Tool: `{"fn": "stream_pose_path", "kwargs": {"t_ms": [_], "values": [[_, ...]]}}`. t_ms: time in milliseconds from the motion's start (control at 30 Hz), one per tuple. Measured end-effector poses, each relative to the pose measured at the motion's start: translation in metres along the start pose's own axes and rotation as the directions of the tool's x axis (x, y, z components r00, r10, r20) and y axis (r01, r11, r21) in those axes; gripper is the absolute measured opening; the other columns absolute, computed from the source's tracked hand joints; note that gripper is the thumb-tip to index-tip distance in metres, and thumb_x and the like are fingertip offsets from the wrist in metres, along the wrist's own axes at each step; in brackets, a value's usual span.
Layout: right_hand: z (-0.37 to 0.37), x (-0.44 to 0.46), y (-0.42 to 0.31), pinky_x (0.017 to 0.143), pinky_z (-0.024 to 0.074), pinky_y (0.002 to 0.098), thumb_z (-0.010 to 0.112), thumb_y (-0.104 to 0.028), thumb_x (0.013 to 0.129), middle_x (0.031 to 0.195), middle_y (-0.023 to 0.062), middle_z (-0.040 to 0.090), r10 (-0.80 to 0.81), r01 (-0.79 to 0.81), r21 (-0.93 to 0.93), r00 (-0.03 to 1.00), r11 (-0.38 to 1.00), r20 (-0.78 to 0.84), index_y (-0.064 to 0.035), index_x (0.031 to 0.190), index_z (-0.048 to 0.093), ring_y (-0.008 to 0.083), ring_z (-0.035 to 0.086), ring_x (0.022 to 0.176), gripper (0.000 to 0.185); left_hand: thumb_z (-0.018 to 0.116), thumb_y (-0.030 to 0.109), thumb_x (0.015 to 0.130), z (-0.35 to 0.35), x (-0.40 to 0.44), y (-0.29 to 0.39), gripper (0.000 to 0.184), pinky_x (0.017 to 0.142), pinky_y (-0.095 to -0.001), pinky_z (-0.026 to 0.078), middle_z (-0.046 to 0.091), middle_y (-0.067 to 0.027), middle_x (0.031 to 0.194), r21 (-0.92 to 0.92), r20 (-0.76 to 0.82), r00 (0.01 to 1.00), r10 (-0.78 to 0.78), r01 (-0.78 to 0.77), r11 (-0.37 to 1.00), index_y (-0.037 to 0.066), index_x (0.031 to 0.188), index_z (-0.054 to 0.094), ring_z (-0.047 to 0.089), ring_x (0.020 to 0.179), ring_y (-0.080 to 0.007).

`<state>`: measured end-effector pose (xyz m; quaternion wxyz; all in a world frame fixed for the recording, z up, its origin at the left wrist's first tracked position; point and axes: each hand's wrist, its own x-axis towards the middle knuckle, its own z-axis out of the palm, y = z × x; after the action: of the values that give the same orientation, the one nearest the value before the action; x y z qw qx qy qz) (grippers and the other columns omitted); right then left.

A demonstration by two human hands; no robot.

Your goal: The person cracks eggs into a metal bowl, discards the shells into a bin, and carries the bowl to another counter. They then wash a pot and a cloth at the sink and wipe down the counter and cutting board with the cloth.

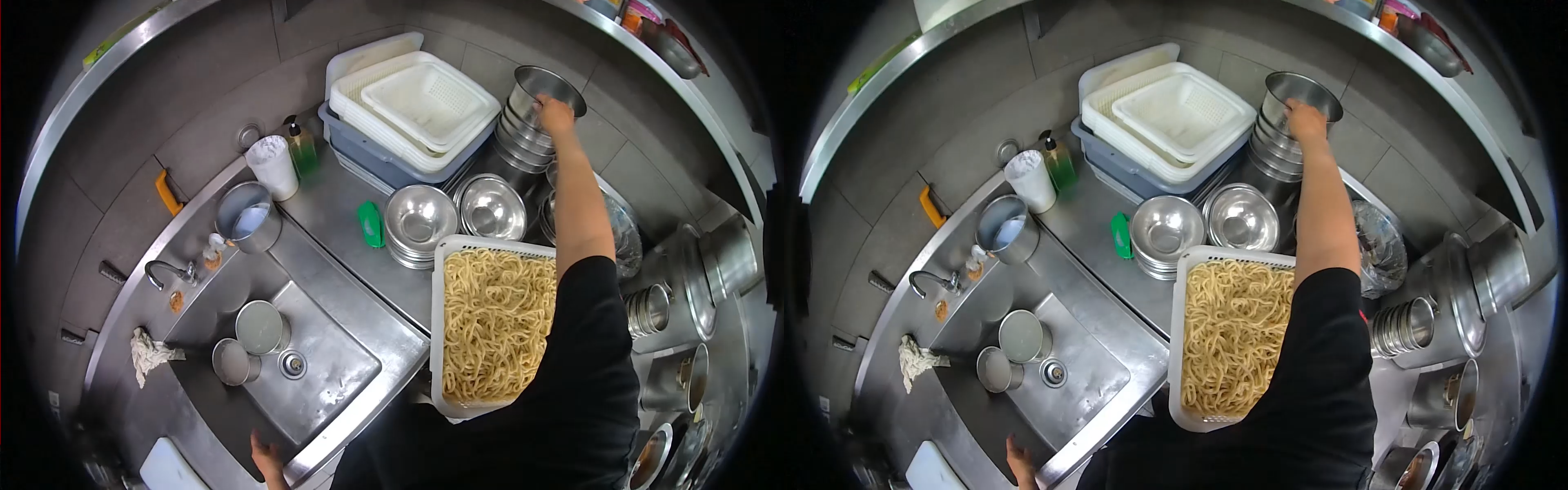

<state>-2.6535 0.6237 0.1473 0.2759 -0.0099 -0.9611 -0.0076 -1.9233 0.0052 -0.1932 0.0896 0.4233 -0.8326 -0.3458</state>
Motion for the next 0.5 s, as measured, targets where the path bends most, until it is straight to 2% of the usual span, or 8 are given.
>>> {"fn": "stream_pose_path", "kwargs": {"t_ms": [100,133,167,233,300,367,433,500], "values": [[0.013,0.018,0.014,0.095,0.0476,0.0474,0.056,-0.031,0.094,0.116,0.0116,0.069,0.015,-0.014,-0.011,0.991,1.0,0.13,-0.0217,0.122,0.065,0.0349,0.064,0.11,0.031,0.065,0.0,0.077,0.022,0.037,-0.037,0.062,0.079,-0.0347,0.051,0.062,-0.0108,0.093,0.011,0.071,0.994,-0.086,0.085,0.996,0.003,0.137,0.052,0.063,0.084,-0.0216],[0.022,0.026,0.016,0.098,0.047,0.0439,0.058,-0.034,0.093,0.12,0.0095,0.068,0.026,-0.023,-0.019,0.985,1.0,0.171,-0.0203,0.124,0.065,0.0341,0.063,0.113,0.035,0.066,0.002,0.08,0.037,0.051,-0.04,0.059,0.094,-0.0384,0.05,0.062,-0.0179,0.118,-0.068,-0.04,0.998,0.043,-0.045,0.997,0.0,0.136,0.051,0.063,0.108,-0.0285],[0.027,0.029,0.021,0.1,0.0464,0.0429,0.057,-0.034,0.092,0.128,0.0089,0.065,-0.041,0.047,-0.032,0.987,0.998,0.158,-0.0165,0.124,0.066,0.0327,0.06,0.119,0.037,0.066,0.007,0.084,0.021,0.057,0.027,0.054,0.1,-0.0383,0.048,0.057,-0.0206,0.13,0.01,0.04,0.998,0.056,-0.057,0.998,-0.002,0.135,0.051,0.059,0.119,-0.0319],[0.026,0.035,0.012,0.102,0.0455,0.0451,0.054,-0.038,0.094,0.136,0.012,0.06,-0.001,0.044,-0.177,0.973,0.983,0.232,-0.0187,0.139,0.054,0.0336,0.057,0.123,0.049,0.067,0.014,0.087,0.022,0.101,0.067,0.052,0.098,-0.0398,0.049,0.057,-0.0176,0.133,0.062,-0.004,0.976,0.218,-0.217,0.974,0.001,0.136,0.052,0.06,0.116,-0.0329],[0.046,0.059,0.009,0.102,0.0432,0.0508,0.053,-0.049,0.094,0.144,0.0128,0.052,0.008,0.033,-0.178,0.975,0.983,0.224,-0.0255,0.15,0.039,0.0324,0.05,0.132,0.062,0.068,0.016,0.087,0.01,0.135,0.137,0.056,0.096,-0.0408,0.049,0.056,-0.0174,0.136,0.083,-0.018,0.986,0.164,-0.162,0.983,0.007,0.139,0.049,0.061,0.115,-0.0319],[0.019,0.041,-0.05,0.102,0.0442,0.0479,0.056,-0.044,0.095,0.142,0.0163,0.052,-0.151,0.154,-0.023,0.985,0.988,0.078,-0.0199,0.146,0.045,0.0341,0.052,0.129,0.057,0.069,0.02,0.086,0.013,0.19,0.163,0.063,0.101,-0.0403,0.046,0.049,-0.0185,0.144,0.026,-0.102,0.954,0.283,-0.282,0.959,0.007,0.143,0.044,0.058,0.122,-0.0329],[0.004,0.014,-0.12,0.101,0.0452,0.0457,0.058,-0.041,0.096,0.14,0.0175,0.054,-0.248,0.248,0.033,0.969,0.968,0.007,-0.0173,0.144,0.048,0.0343,0.054,0.127,0.054,0.07,0.022,0.086,0.022,0.253,0.181,0.072,0.114,-0.0398,0.034,0.039,-0.0181,0.153,0.118,-0.237,0.889,0.391,-0.373,0.92,0.004,0.147,0.037,0.037,0.142,-0.0329],[-0.013,-0.015,-0.184,0.099,0.047,0.0399,0.061,-0.032,0.096,0.137,0.0176,0.057,-0.48,0.427,0.406,0.877,0.808,0.032,-0.0131,0.138,0.054,0.0324,0.059,0.119,0.046,0.071,0.023,0.085,0.01,0.292,0.219,0.076,0.116,-0.0402,0.032,0.034,-0.0175,0.155,0.189,-0.239,0.898,0.368,-0.329,0.925,0.003,0.148,0.034,0.034,0.143,-0.0322]]}}
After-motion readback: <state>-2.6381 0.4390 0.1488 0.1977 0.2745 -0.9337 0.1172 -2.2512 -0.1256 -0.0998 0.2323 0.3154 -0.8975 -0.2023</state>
